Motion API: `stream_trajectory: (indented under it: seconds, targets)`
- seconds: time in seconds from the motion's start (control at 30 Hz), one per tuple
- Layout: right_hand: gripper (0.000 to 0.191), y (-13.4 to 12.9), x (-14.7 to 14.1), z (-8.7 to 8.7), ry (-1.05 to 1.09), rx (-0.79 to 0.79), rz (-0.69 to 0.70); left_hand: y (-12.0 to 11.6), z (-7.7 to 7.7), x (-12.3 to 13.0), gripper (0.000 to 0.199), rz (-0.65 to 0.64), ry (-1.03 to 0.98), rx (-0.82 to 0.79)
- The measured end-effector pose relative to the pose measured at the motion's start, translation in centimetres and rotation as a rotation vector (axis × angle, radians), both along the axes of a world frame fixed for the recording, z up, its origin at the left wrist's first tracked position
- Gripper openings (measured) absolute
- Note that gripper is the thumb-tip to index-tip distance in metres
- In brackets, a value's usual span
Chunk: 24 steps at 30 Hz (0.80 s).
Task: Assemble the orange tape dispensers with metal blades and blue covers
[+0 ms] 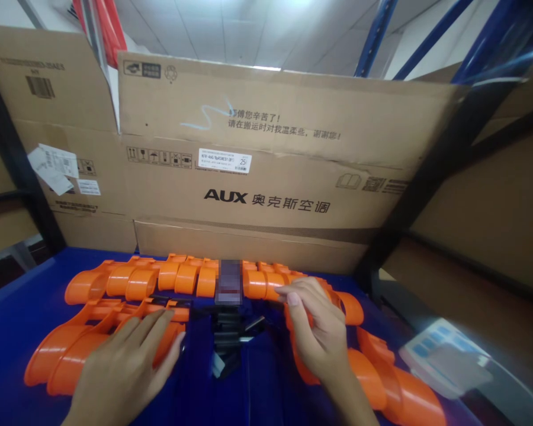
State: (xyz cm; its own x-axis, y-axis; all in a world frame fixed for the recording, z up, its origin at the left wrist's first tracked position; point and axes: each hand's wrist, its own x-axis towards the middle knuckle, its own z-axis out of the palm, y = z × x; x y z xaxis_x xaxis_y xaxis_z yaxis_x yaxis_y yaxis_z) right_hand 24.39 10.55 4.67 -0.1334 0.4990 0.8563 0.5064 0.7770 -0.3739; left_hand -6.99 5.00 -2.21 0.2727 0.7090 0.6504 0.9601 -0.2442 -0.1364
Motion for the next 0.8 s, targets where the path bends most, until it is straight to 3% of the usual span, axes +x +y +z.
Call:
stream_trajectory:
  seconds: [0.1,0.2,0.33,0.43,0.5,0.6,0.8]
  targets:
    - [0.022,0.0,0.1,0.0,0.013,-0.008,-0.017,0.3,0.9,-0.4,0.030,-0.052,-0.010,-0.011]
    - [0.022,0.1,0.1,-0.1,0.036,-0.013,-0.025,1.7,2.7,-0.6,0.027,-0.151,-0.040,-0.066]
    - [0.024,0.4,0.0,-0.2,0.054,-0.021,-0.042,6.1,6.4,0.0,0.028,-0.326,-0.087,-0.206]
    - [0.023,0.7,-0.1,-0.2,0.033,-0.009,-0.049,10.3,8.2,0.8,0.033,-0.432,0.035,-0.442]
    - [0.023,0.8,0.0,-0.3,0.021,-0.005,-0.051,12.8,8.2,1.2,0.042,-0.449,0.092,-0.511]
    - [0.022,1.0,0.1,-0.4,0.019,-0.007,-0.055,15.6,6.9,1.4,0.065,-0.429,0.156,-0.581]
    - [0.023,1.1,-0.1,-0.7,0.003,-0.028,-0.048,17.9,4.7,1.6,0.089,-0.394,0.223,-0.661]
